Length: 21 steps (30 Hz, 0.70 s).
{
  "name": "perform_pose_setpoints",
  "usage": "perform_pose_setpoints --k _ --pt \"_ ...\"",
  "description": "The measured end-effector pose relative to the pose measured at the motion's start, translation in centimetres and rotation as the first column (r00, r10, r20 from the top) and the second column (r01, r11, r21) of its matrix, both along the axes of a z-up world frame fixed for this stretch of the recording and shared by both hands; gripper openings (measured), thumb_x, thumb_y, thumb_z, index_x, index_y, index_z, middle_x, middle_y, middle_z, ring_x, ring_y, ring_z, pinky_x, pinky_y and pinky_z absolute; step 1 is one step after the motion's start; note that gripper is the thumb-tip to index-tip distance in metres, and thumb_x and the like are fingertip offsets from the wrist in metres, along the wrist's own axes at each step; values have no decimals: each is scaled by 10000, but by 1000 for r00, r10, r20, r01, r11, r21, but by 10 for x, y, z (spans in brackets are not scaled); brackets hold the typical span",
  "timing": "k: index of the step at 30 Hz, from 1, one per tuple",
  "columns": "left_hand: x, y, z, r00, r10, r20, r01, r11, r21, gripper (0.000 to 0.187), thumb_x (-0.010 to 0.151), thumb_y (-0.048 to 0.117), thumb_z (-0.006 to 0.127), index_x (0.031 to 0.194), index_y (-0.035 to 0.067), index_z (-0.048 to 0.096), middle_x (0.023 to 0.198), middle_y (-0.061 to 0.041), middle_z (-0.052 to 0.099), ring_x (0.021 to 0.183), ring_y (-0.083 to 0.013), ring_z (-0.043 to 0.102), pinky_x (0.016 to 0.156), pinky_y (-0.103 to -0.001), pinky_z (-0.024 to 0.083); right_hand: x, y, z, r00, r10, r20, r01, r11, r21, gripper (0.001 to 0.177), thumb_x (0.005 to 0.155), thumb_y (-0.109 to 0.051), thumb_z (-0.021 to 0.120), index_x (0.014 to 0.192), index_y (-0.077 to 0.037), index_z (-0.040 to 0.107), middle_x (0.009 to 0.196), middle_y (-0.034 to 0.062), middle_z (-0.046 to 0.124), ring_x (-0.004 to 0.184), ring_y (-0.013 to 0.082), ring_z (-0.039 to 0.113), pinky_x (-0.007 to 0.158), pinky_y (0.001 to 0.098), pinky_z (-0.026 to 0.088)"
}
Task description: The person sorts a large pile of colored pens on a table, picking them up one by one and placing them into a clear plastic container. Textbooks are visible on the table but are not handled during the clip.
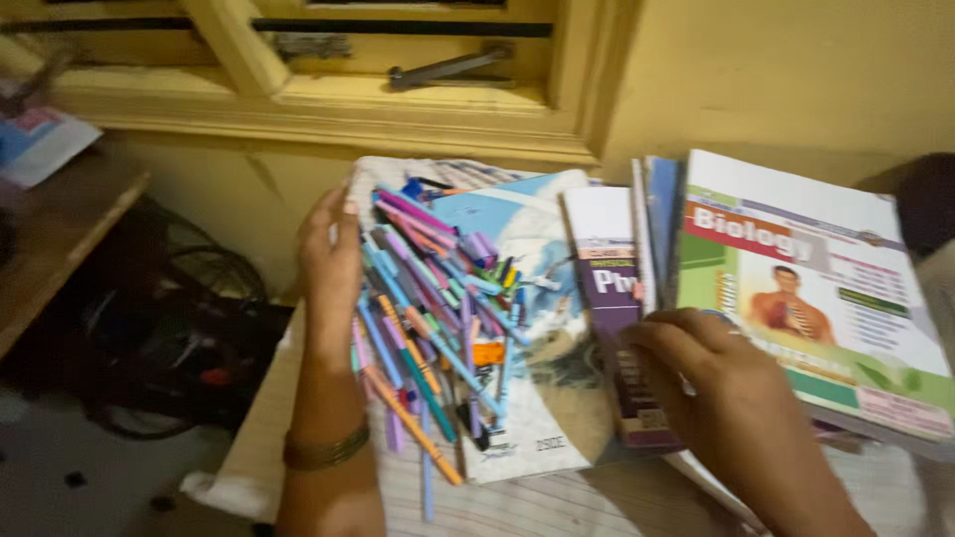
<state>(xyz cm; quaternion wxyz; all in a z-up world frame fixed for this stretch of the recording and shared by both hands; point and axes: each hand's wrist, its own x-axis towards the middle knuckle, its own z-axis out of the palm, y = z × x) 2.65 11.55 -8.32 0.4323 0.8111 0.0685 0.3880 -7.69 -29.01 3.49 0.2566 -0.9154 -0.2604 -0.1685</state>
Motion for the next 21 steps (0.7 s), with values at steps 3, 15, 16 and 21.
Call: perform_pose_setpoints --k 3,15,16,21 --pt "10 15 -18 998 0 -64 -3 999 -40 422 1052 281 553 1339 -18 635 1342 -205 677 1266 -304 628 1094 -398 448 3 38 -9 993 104 -50 -106 994 -34 253 830 -133 703 1081 -103 723 1051 121 726 857 375 709 698 454 563" --pt "22 10 -41 952 83 -294 -67 996 64 602 1006 463 513 1389 6 597 1415 -266 585 1356 -406 510 1150 -458 365 31 93 -49 982 133 -132 -144 987 -74 275 872 -140 655 1124 -31 640 1073 189 666 869 432 681 731 508 551" --pt "22 7 -41 951 76 -301 -58 996 68 605 1003 467 506 1388 9 598 1408 -260 592 1355 -402 515 1155 -452 364 35 94 -49 980 112 -164 -128 988 -89 261 888 -161 656 1117 -38 639 1055 187 669 880 429 684 743 508 552" --pt "22 -2 -44 952 101 -288 -38 976 217 581 1019 461 492 1390 29 607 1430 -228 589 1395 -405 467 1232 -502 207 38 87 -46 964 65 -257 -91 992 -91 289 912 -165 630 1185 -72 640 1087 192 691 867 421 702 752 501 568"
